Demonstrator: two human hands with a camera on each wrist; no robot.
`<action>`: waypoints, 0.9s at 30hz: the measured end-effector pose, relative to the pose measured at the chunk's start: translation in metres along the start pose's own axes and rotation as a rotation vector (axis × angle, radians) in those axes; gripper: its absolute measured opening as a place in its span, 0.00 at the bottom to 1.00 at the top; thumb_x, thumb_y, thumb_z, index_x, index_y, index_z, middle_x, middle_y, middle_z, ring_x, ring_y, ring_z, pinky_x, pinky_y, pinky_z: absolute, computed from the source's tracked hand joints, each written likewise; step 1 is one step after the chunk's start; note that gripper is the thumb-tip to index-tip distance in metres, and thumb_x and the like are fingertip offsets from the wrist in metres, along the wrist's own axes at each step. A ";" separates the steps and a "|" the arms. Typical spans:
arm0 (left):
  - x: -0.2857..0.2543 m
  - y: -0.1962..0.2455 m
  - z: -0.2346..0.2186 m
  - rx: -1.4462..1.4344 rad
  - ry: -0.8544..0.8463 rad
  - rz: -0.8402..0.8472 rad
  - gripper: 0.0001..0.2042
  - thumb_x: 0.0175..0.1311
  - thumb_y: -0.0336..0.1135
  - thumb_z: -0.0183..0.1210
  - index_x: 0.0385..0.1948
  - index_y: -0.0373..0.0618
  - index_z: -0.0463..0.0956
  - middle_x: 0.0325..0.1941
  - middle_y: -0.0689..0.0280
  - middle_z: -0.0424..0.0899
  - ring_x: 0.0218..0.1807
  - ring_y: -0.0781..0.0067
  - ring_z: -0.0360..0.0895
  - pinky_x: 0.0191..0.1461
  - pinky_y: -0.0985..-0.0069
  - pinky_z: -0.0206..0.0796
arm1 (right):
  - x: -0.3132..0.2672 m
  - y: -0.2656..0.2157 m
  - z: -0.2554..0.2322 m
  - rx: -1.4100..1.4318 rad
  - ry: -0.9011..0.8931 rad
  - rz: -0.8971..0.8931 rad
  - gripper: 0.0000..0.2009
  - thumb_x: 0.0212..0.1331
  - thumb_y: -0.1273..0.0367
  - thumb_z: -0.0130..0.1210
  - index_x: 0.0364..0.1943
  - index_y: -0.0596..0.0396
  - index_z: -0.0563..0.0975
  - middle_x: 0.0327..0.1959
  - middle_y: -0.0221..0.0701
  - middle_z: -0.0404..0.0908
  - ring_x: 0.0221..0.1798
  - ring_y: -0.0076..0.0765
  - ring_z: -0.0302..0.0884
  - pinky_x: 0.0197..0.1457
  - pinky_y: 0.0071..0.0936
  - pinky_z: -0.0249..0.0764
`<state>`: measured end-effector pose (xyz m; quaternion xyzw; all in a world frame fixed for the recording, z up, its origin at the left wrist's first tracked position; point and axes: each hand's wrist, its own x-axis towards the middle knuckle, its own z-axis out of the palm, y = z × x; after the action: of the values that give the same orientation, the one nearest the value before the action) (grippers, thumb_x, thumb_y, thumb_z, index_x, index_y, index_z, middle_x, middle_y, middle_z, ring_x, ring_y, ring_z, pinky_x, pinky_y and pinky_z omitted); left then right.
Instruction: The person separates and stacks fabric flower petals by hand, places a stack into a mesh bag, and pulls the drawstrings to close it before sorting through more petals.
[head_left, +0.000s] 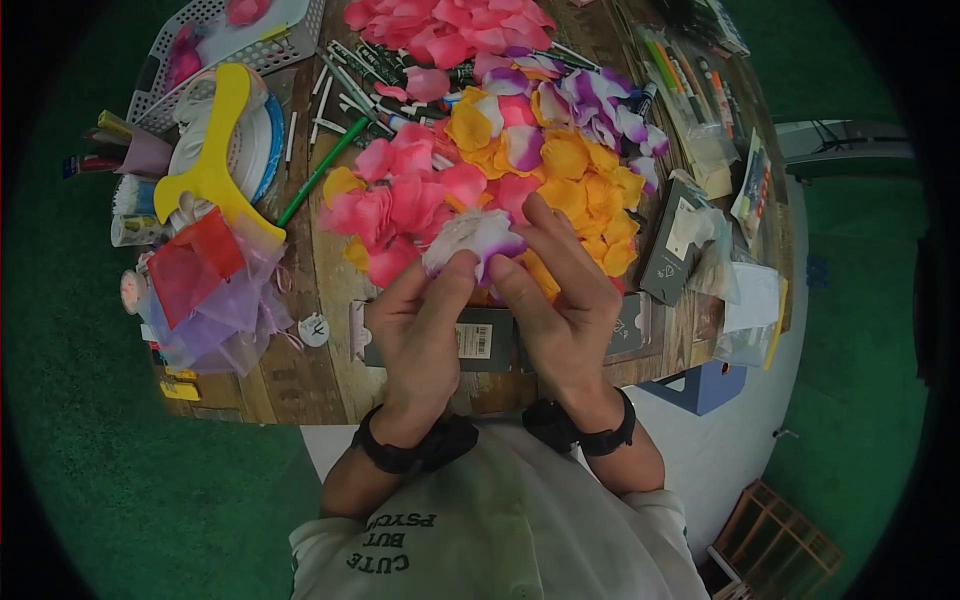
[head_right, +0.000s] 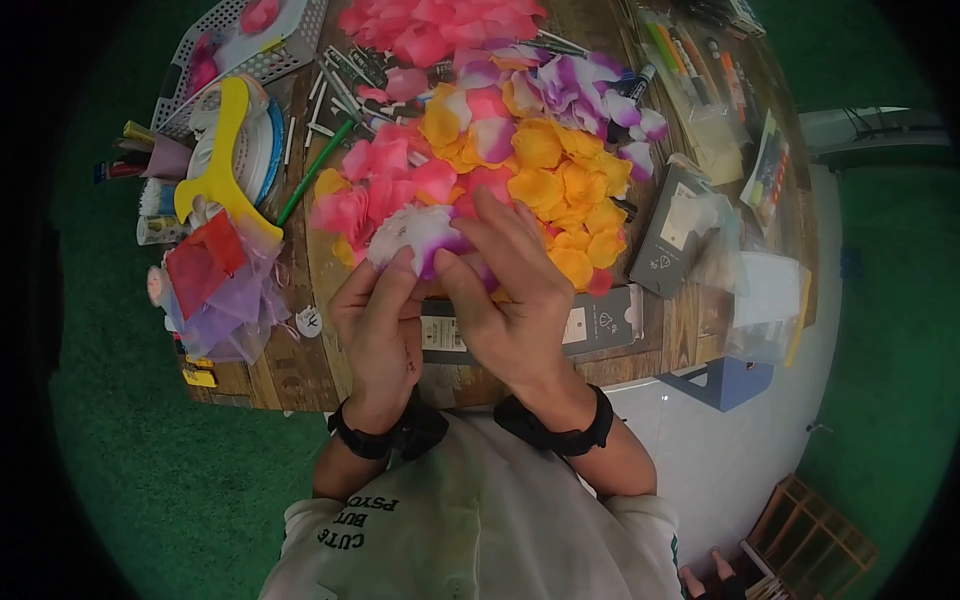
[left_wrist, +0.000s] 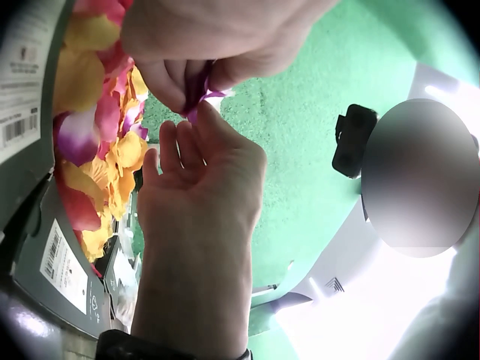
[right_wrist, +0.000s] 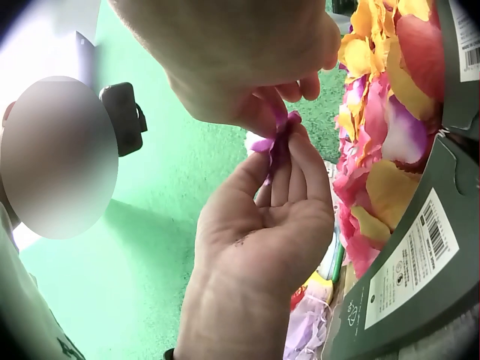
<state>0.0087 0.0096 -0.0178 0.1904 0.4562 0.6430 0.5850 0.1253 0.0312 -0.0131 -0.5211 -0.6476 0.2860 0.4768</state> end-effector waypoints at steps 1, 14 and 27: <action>-0.001 0.000 0.000 -0.014 -0.019 0.001 0.08 0.62 0.25 0.55 0.41 0.34 0.77 0.36 0.67 0.81 0.36 0.85 0.74 0.41 0.86 0.66 | 0.000 -0.002 0.000 0.048 0.021 0.038 0.16 0.46 0.76 0.61 0.42 0.67 0.76 0.49 0.48 0.76 0.52 0.45 0.75 0.61 0.36 0.63; -0.007 -0.005 -0.010 -0.032 -0.231 0.023 0.10 0.62 0.27 0.55 0.43 0.34 0.76 0.37 0.68 0.81 0.35 0.85 0.74 0.40 0.86 0.65 | -0.002 -0.018 -0.006 0.584 -0.116 0.470 0.20 0.52 0.78 0.56 0.52 0.60 0.72 0.30 0.24 0.78 0.34 0.13 0.71 0.36 0.13 0.67; -0.011 -0.002 -0.013 0.205 -0.206 0.030 0.09 0.64 0.28 0.54 0.41 0.34 0.77 0.34 0.72 0.79 0.34 0.89 0.70 0.38 0.89 0.61 | 0.005 -0.010 -0.024 0.338 -0.257 0.456 0.18 0.52 0.79 0.59 0.50 0.62 0.74 0.33 0.28 0.79 0.37 0.17 0.73 0.40 0.16 0.70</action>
<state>0.0022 -0.0051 -0.0226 0.3212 0.4539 0.5789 0.5964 0.1428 0.0297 0.0066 -0.5259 -0.5124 0.5526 0.3943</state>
